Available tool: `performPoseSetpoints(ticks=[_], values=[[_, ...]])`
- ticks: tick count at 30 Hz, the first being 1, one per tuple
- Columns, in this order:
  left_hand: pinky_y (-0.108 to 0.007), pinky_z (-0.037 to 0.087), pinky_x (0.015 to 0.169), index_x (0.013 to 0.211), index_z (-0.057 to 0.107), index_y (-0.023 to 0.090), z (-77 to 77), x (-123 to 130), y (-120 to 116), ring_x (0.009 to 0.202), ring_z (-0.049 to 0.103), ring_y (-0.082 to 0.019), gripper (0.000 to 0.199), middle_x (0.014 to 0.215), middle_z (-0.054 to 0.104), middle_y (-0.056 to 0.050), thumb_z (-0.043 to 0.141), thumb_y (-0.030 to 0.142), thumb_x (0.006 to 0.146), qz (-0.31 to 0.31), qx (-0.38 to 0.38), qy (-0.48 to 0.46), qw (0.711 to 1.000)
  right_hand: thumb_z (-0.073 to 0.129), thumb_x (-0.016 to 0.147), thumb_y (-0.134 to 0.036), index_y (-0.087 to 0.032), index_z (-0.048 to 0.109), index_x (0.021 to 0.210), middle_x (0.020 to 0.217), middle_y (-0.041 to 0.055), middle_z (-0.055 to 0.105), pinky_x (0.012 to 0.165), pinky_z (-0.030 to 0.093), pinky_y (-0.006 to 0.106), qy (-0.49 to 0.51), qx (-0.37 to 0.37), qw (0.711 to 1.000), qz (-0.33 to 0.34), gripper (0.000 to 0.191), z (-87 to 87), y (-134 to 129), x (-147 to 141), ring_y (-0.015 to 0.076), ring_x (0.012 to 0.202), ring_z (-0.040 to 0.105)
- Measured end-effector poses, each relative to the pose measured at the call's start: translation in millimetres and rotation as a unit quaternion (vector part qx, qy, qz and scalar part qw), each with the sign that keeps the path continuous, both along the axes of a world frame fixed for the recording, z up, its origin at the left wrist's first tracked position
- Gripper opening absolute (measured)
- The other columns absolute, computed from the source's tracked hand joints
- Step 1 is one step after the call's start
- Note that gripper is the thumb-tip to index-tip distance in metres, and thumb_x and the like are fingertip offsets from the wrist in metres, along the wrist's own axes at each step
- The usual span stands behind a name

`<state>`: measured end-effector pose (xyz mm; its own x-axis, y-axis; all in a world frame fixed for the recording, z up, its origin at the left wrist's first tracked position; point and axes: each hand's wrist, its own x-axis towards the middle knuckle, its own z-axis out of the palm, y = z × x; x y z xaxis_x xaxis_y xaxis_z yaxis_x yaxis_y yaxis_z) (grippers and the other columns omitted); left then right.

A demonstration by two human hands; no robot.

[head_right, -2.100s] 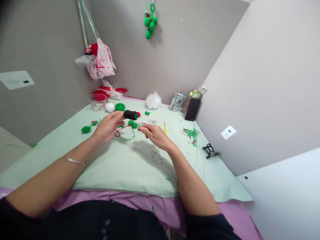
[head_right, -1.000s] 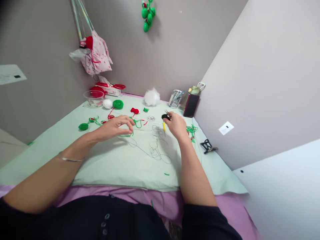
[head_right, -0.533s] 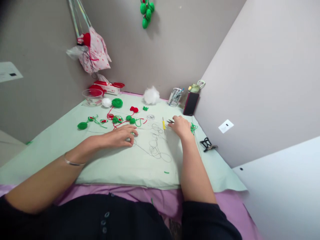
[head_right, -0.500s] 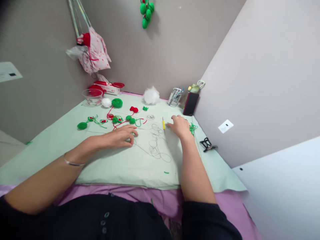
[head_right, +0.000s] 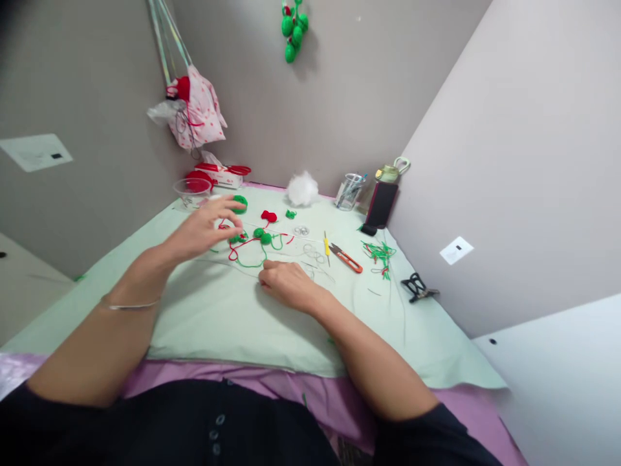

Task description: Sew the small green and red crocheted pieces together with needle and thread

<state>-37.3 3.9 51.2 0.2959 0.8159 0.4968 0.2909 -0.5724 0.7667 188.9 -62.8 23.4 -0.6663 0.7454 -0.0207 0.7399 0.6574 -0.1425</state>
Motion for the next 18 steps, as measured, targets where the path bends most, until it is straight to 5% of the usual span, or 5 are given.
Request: performPoseSetpoints(ticks=[4, 7, 12, 15, 18], values=[[-0.049, 0.019, 0.126, 0.062, 0.073, 0.023, 35.0, -34, -4, 0.135, 0.048, -0.031, 0.015, 0.111, 0.072, -0.004, 0.083, 0.014, 0.069, 0.058, 0.028, -0.022, 0.998, 0.046, 0.092, -0.009, -0.012, 0.068, 0.087, 0.097, 0.0123, 0.067, 0.057, 0.019, 0.032, -0.051, 0.049, 0.997, 0.011, 0.023, -7.1, -3, -10, 0.0156, 0.072, 0.052], [-0.046, 0.018, 0.127, 0.064, 0.073, 0.023, 38.6, -62, -6, 0.139, 0.045, -0.031, 0.013, 0.113, 0.072, -0.004, 0.084, 0.024, 0.069, 0.06, 0.016, 0.013, 0.998, 0.054, 0.085, -0.01, -0.013, 0.068, 0.084, 0.095, 0.0096, 0.067, 0.059, 0.025, 0.029, 0.047, 0.021, 0.999, -0.007, 0.015, -6.4, 0, -9, 0.014, 0.071, 0.052], [-0.05, 0.026, 0.122, 0.08, 0.075, 0.024, -8.3, -102, 1, 0.147, 0.036, -0.035, 0.027, 0.138, 0.063, -0.008, 0.062, 0.046, 0.085, 0.037, 0.012, 0.375, 0.926, 0.061, 0.077, -0.016, -0.016, 0.067, 0.079, 0.082, 0.0032, 0.068, 0.062, 0.039, 0.024, 0.379, -0.149, 0.91, -0.084, 0.006, 10.9, 7, 5, 0.0105, 0.066, 0.051], [-0.053, 0.027, 0.12, 0.089, 0.075, 0.02, -39.4, -106, 2, 0.148, 0.034, -0.039, 0.029, 0.138, 0.063, -0.014, 0.061, 0.045, 0.081, 0.052, 0.017, 0.472, 0.88, 0.064, 0.076, -0.025, -0.016, 0.065, 0.078, 0.088, 0.0053, 0.073, 0.051, 0.035, 0.023, 0.502, -0.273, 0.815, -0.097, 0.009, 20.2, 10, 11, 0.0078, 0.057, 0.049], [-0.052, 0.026, 0.121, 0.08, 0.072, 0.019, -49.3, -101, 0, 0.15, 0.031, -0.037, 0.029, 0.138, 0.063, -0.014, 0.053, 0.04, 0.084, 0.059, 0.016, 0.502, 0.863, 0.069, 0.074, -0.028, -0.017, 0.061, 0.076, 0.082, 0.0049, 0.074, 0.044, 0.03, 0.021, 0.556, -0.345, 0.749, -0.106, 0.014, 23.6, 12, 13, 0.0064, 0.048, 0.049]])
